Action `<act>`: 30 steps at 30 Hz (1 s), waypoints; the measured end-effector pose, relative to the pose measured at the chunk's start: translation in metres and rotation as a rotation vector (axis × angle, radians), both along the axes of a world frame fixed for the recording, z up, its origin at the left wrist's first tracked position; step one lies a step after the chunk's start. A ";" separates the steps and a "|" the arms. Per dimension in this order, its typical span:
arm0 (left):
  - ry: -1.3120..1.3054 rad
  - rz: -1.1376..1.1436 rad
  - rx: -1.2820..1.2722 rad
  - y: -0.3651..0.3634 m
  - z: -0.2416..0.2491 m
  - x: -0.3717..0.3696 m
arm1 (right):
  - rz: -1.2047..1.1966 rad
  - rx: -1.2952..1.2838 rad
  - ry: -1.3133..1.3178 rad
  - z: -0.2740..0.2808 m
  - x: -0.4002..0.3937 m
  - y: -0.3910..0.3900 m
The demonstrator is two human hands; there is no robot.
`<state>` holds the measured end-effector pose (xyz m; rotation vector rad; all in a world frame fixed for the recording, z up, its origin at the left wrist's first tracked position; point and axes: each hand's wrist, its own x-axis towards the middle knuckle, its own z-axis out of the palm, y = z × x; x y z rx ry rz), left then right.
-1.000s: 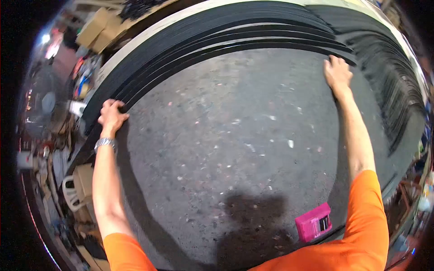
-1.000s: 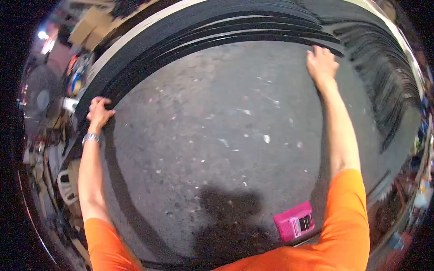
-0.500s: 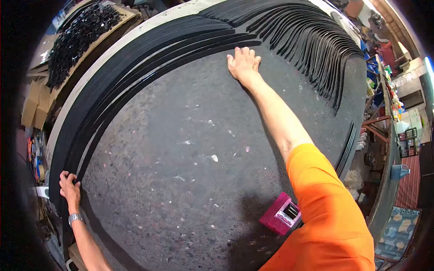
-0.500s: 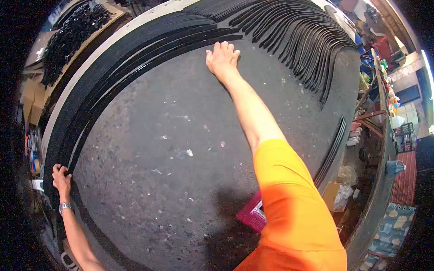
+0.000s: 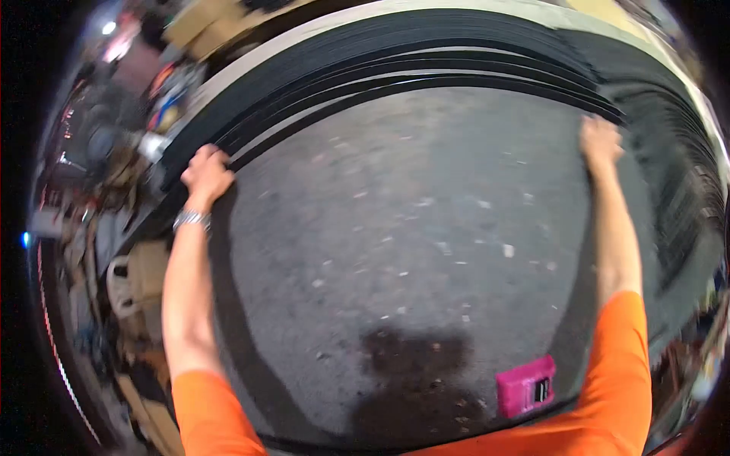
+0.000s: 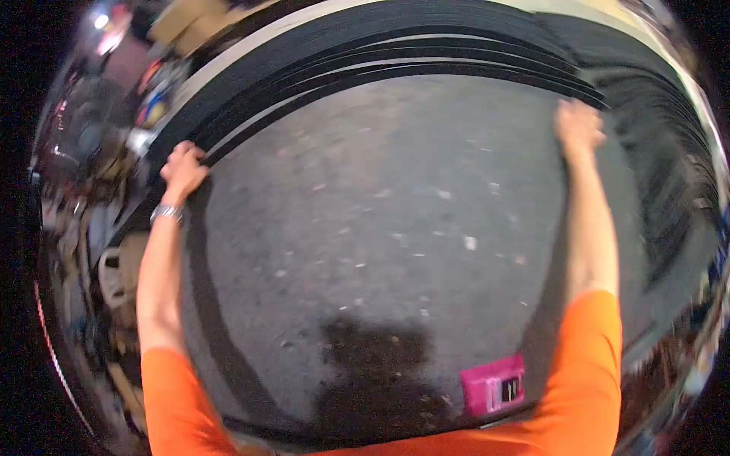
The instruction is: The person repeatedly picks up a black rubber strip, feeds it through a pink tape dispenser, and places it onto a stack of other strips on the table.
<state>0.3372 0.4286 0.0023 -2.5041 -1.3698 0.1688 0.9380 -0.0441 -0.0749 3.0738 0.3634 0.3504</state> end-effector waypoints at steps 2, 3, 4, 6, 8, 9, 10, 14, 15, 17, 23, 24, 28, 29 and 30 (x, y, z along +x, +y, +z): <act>0.019 0.090 0.026 0.009 -0.004 -0.025 | 0.006 -0.077 -0.040 -0.020 0.021 -0.003; 0.043 0.139 0.000 0.013 -0.001 -0.034 | 0.007 -0.081 -0.034 -0.029 0.033 -0.007; 0.062 0.185 -0.032 0.014 0.003 -0.042 | 0.003 -0.091 -0.033 -0.032 0.038 -0.007; 0.038 0.205 -0.027 0.015 0.002 -0.054 | 0.007 -0.083 -0.033 -0.030 0.036 -0.008; -0.021 0.203 -0.041 0.023 -0.005 -0.061 | 0.007 -0.083 -0.039 -0.030 0.035 -0.008; -0.034 0.198 -0.031 0.025 -0.006 -0.061 | 0.007 -0.086 -0.042 -0.032 0.037 -0.010; -0.044 0.198 -0.032 0.027 -0.007 -0.060 | 0.006 -0.089 -0.046 -0.033 0.039 -0.012; -0.096 0.192 -0.002 0.029 -0.006 -0.054 | -0.007 -0.086 -0.041 -0.033 0.039 -0.011; -0.109 0.193 0.015 0.029 -0.007 -0.054 | -0.005 -0.087 -0.045 -0.033 0.039 -0.011; -0.218 0.116 0.152 0.022 -0.014 -0.057 | -0.001 -0.087 -0.053 -0.033 0.038 -0.012; -0.357 0.082 0.176 -0.028 -0.059 -0.083 | -0.050 -0.148 0.010 -0.029 0.041 -0.011; -0.376 0.137 0.172 -0.030 -0.068 -0.096 | -0.035 -0.126 -0.049 -0.047 0.061 -0.017; -0.371 0.310 0.173 -0.019 -0.072 -0.141 | -0.007 -0.155 -0.098 -0.055 0.077 -0.019; -0.351 0.342 0.186 -0.016 -0.071 -0.145 | -0.004 -0.143 -0.103 -0.058 0.082 -0.021; -0.330 0.372 0.197 -0.016 -0.069 -0.146 | -0.002 -0.132 -0.107 -0.058 0.082 -0.021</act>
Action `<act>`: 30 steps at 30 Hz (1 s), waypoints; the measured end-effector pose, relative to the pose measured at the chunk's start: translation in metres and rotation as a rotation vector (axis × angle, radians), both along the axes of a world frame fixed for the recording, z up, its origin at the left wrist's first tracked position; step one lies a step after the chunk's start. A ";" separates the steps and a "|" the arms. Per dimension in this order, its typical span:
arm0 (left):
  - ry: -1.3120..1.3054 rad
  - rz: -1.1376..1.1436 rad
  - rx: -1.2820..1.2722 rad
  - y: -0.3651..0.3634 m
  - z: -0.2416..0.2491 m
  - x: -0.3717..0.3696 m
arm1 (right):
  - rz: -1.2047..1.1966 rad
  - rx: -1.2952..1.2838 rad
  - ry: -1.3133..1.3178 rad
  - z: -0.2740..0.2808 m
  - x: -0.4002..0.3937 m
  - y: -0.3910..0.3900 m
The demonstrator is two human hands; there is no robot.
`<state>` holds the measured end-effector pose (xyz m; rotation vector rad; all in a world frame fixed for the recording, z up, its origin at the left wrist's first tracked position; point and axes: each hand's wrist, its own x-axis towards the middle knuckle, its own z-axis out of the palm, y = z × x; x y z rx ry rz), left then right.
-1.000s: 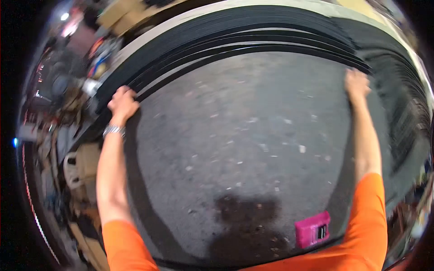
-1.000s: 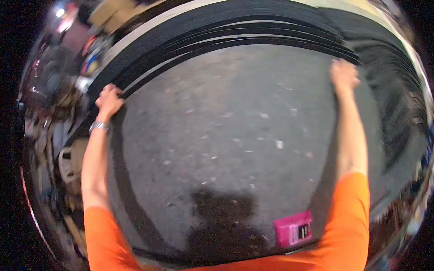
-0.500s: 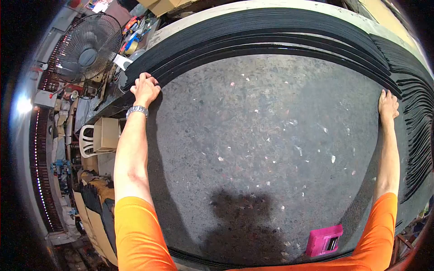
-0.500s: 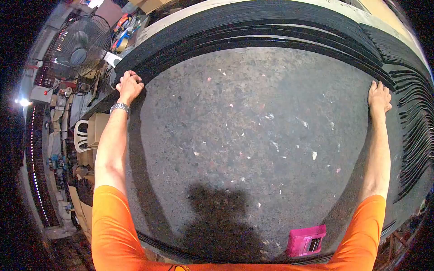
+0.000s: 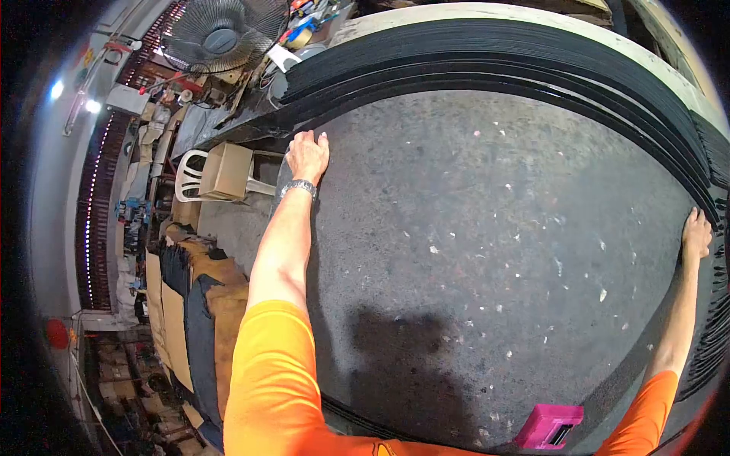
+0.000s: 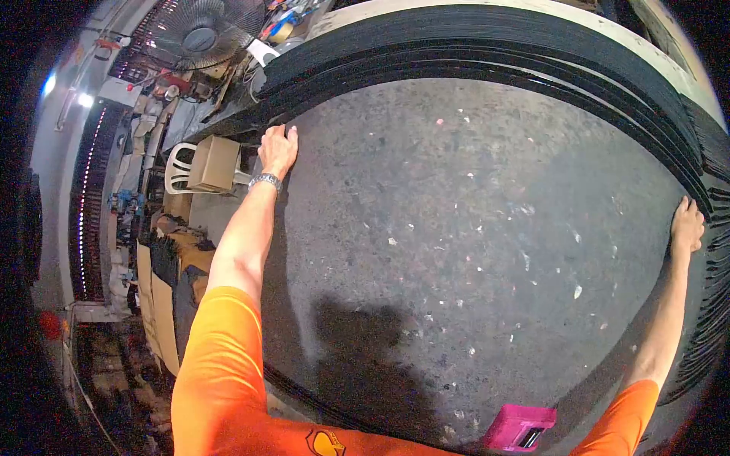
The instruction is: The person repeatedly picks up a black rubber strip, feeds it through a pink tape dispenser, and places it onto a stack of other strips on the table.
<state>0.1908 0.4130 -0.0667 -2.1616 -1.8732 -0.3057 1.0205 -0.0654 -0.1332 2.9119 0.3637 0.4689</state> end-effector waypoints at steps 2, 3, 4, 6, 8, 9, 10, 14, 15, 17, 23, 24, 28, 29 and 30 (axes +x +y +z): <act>-0.017 0.096 -0.134 0.005 0.005 0.000 | 0.007 0.006 -0.001 -0.003 0.000 -0.002; -0.005 0.115 -0.157 0.008 0.005 0.002 | 0.012 0.003 0.000 -0.003 0.001 -0.003; 0.005 0.136 -0.179 0.011 0.007 0.005 | 0.018 0.000 -0.001 -0.002 0.001 -0.003; 0.024 0.200 -0.366 0.022 0.015 0.008 | -0.002 -0.002 0.006 -0.003 -0.003 -0.003; 0.012 0.234 -0.432 0.023 0.022 0.011 | 0.007 -0.008 0.009 -0.001 -0.011 -0.003; 0.014 0.237 -0.488 0.021 0.023 0.013 | 0.022 -0.011 0.009 -0.005 -0.010 -0.006; -0.007 0.224 -0.521 0.015 0.021 0.014 | 0.033 -0.008 0.007 -0.003 -0.017 -0.006; -0.111 0.107 -0.454 -0.060 0.008 0.028 | 0.142 0.063 0.046 0.009 -0.067 -0.008; -0.109 0.054 -0.454 -0.083 0.006 0.026 | 0.188 0.057 0.050 0.014 -0.085 -0.010; -0.102 -0.051 -0.467 -0.137 0.011 0.023 | 0.291 0.061 -0.021 0.006 -0.112 -0.026; -0.096 -0.250 -0.656 -0.330 0.054 -0.004 | 0.294 0.025 0.171 0.041 -0.238 -0.104; -0.088 -0.273 -0.673 -0.363 0.057 -0.013 | 0.298 0.019 0.184 0.038 -0.253 -0.126; -0.097 -0.283 -0.740 -0.473 0.072 -0.043 | 0.351 0.064 0.228 0.052 -0.324 -0.217; -0.103 -0.279 -0.760 -0.490 0.068 -0.050 | 0.338 0.075 0.255 0.055 -0.340 -0.240; -0.109 -0.267 -0.779 -0.503 0.070 -0.053 | 0.328 0.087 0.281 0.059 -0.356 -0.259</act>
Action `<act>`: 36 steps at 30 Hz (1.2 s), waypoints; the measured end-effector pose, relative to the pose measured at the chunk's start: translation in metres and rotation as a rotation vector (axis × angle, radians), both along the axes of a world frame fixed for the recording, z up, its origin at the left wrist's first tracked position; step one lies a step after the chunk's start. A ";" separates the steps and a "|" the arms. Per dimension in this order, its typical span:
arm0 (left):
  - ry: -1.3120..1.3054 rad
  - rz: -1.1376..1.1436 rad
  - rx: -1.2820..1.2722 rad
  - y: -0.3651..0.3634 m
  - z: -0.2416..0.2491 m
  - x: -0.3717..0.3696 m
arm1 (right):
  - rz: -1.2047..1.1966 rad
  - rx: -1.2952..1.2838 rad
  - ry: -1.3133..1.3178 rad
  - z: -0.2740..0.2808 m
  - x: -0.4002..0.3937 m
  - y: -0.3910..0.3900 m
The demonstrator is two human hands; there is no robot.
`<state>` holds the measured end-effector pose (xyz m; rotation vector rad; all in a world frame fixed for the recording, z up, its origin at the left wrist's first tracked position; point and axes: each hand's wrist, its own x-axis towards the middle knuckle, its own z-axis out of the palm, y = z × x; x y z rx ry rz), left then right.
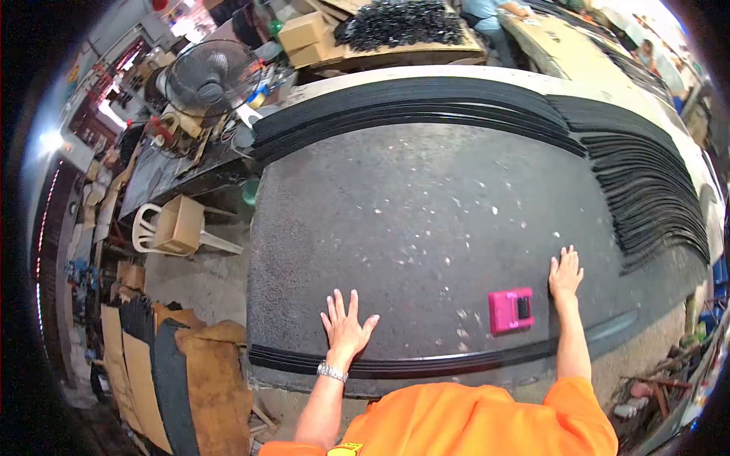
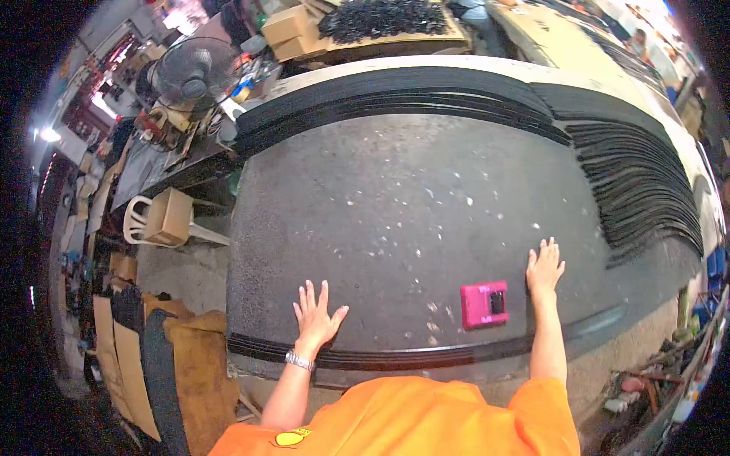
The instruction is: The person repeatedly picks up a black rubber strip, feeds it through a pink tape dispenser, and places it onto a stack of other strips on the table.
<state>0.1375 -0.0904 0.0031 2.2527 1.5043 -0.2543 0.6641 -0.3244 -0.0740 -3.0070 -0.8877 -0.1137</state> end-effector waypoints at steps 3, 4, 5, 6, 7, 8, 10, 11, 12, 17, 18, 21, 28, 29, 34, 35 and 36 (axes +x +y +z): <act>-0.038 0.011 0.002 -0.018 -0.004 -0.006 | -0.018 -0.017 0.032 0.007 -0.046 -0.047; -0.047 0.018 -0.001 -0.019 -0.004 -0.005 | -0.018 -0.027 0.050 0.012 -0.059 -0.058; -0.056 0.017 -0.006 -0.018 -0.004 -0.006 | -0.020 -0.039 0.054 0.015 -0.072 -0.067; -0.057 0.028 0.013 -0.020 -0.003 -0.007 | -0.016 -0.045 0.043 0.010 -0.080 -0.076; -0.054 0.027 0.028 -0.020 -0.002 -0.008 | 0.021 0.008 0.034 0.015 -0.090 -0.080; -0.050 0.000 0.042 -0.018 -0.002 -0.006 | 0.032 0.061 0.025 0.017 -0.098 -0.085; -0.002 -0.023 0.119 -0.018 -0.011 -0.006 | 0.064 0.208 0.039 0.046 -0.110 -0.076; 0.022 -0.029 0.139 -0.019 -0.011 -0.005 | 0.125 0.255 -0.070 0.045 -0.110 -0.078; 0.018 -0.029 0.141 -0.017 -0.016 -0.006 | 0.094 0.250 -0.040 0.051 -0.112 -0.076; -0.111 -0.090 0.127 -0.014 -0.024 0.005 | -0.062 0.125 0.099 0.032 -0.112 -0.076; -0.163 -0.147 0.113 -0.016 -0.029 0.008 | -0.060 0.173 0.139 0.029 -0.111 -0.077; -0.518 -0.454 0.174 -0.109 0.007 0.062 | -0.025 0.180 0.146 0.032 -0.112 -0.081; -0.226 -0.570 0.426 -0.240 -0.033 0.129 | 0.302 0.431 0.015 0.027 -0.120 -0.177; -0.238 -0.578 0.424 -0.240 -0.036 0.128 | 0.251 0.373 0.016 0.027 -0.102 -0.193; -0.234 -0.618 0.468 -0.240 -0.036 0.130 | -0.022 0.288 -0.183 0.026 0.032 -0.278; -0.231 -0.633 0.477 -0.239 -0.037 0.130 | -0.119 0.266 -0.142 0.029 0.062 -0.292; -0.230 -0.611 0.452 -0.240 -0.036 0.130 | -0.209 0.207 -0.121 0.037 0.088 -0.306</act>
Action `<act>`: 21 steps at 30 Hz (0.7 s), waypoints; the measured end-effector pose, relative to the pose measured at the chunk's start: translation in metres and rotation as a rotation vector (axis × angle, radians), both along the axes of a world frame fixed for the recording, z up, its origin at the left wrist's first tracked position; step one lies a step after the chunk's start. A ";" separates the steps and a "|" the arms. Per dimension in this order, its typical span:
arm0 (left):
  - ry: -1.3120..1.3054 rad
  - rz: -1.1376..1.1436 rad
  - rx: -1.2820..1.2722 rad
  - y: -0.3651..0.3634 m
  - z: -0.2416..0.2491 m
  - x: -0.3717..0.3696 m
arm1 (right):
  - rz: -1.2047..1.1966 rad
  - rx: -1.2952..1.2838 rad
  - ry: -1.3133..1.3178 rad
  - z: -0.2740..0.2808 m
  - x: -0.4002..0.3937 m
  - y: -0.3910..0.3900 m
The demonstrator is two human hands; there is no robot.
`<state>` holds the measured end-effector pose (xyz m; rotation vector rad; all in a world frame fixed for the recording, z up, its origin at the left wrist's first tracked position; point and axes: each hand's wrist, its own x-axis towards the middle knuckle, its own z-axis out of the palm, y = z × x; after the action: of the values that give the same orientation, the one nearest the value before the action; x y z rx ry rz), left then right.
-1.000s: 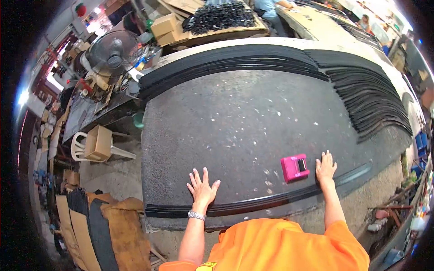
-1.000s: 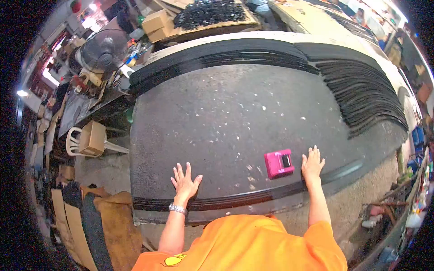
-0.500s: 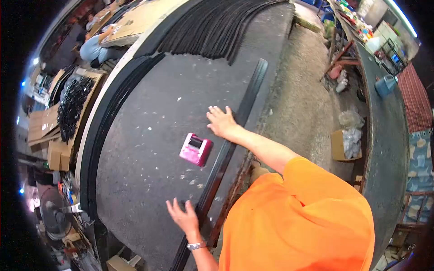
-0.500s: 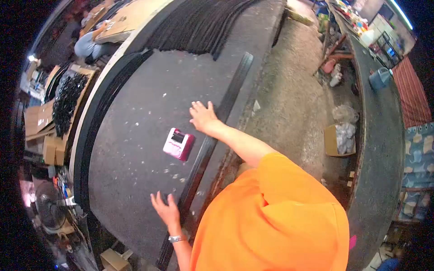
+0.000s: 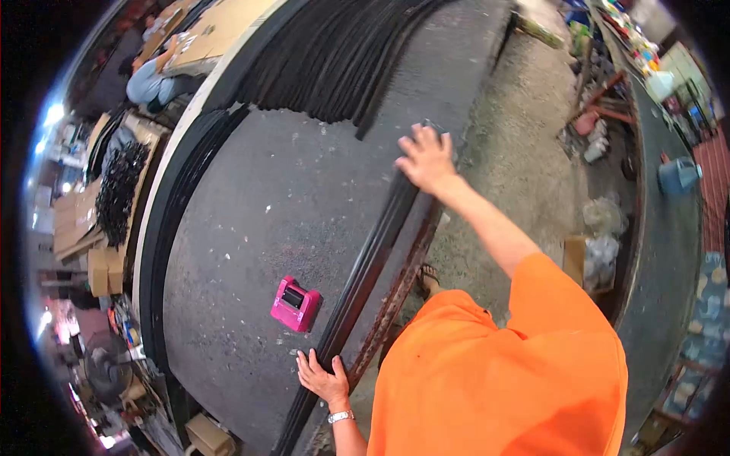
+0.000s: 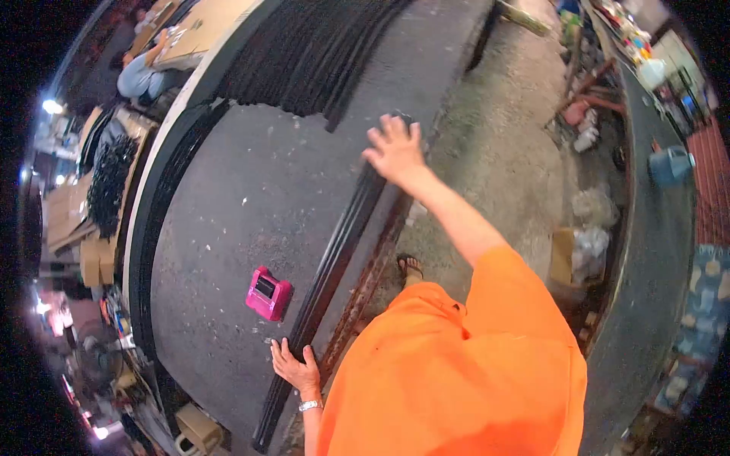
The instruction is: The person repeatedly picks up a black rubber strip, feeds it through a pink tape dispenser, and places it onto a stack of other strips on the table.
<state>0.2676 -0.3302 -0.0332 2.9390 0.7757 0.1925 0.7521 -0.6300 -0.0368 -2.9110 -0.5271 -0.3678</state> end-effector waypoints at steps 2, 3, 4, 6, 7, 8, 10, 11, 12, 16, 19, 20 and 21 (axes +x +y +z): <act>0.037 0.041 -0.009 -0.005 0.005 0.003 | -0.124 -0.005 -0.028 -0.014 0.050 -0.026; 0.042 0.083 -0.048 -0.007 0.009 0.008 | -0.131 0.000 0.045 -0.019 0.070 -0.037; 0.048 0.123 -0.092 -0.011 0.013 0.013 | -0.110 0.019 0.098 -0.013 0.076 -0.045; 0.047 0.201 -0.163 -0.015 0.017 0.016 | -0.091 0.108 -0.001 -0.031 0.074 -0.044; 0.035 0.239 -0.190 -0.016 0.017 0.019 | -0.093 0.152 -0.035 -0.036 0.070 -0.042; 0.021 0.279 -0.219 -0.018 0.016 0.020 | -0.091 0.195 -0.068 -0.038 0.063 -0.039; -0.016 0.350 -0.228 -0.021 0.011 0.023 | -0.121 0.182 -0.078 -0.034 0.052 -0.032; -0.046 0.340 -0.207 -0.021 0.007 0.022 | -0.126 0.145 -0.089 -0.031 0.047 -0.029; -0.057 0.332 -0.169 -0.020 0.007 0.024 | -0.096 0.179 -0.056 -0.024 0.045 -0.032; -0.129 0.422 -0.196 -0.002 0.015 0.029 | -0.168 0.109 -0.046 -0.040 0.064 -0.033; -0.273 0.463 -0.377 0.021 0.021 0.034 | -0.154 0.072 0.055 -0.035 0.062 -0.029; -0.310 0.447 -0.426 0.027 0.028 0.040 | -0.176 0.083 0.060 -0.029 0.055 -0.023; -0.300 0.438 -0.440 0.032 0.032 0.045 | -0.132 0.058 0.038 -0.027 0.045 -0.014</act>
<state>0.3129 -0.2986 -0.0010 2.2368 1.2157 0.4204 0.7970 -0.6442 -0.0640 -2.8984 -0.3135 -0.3378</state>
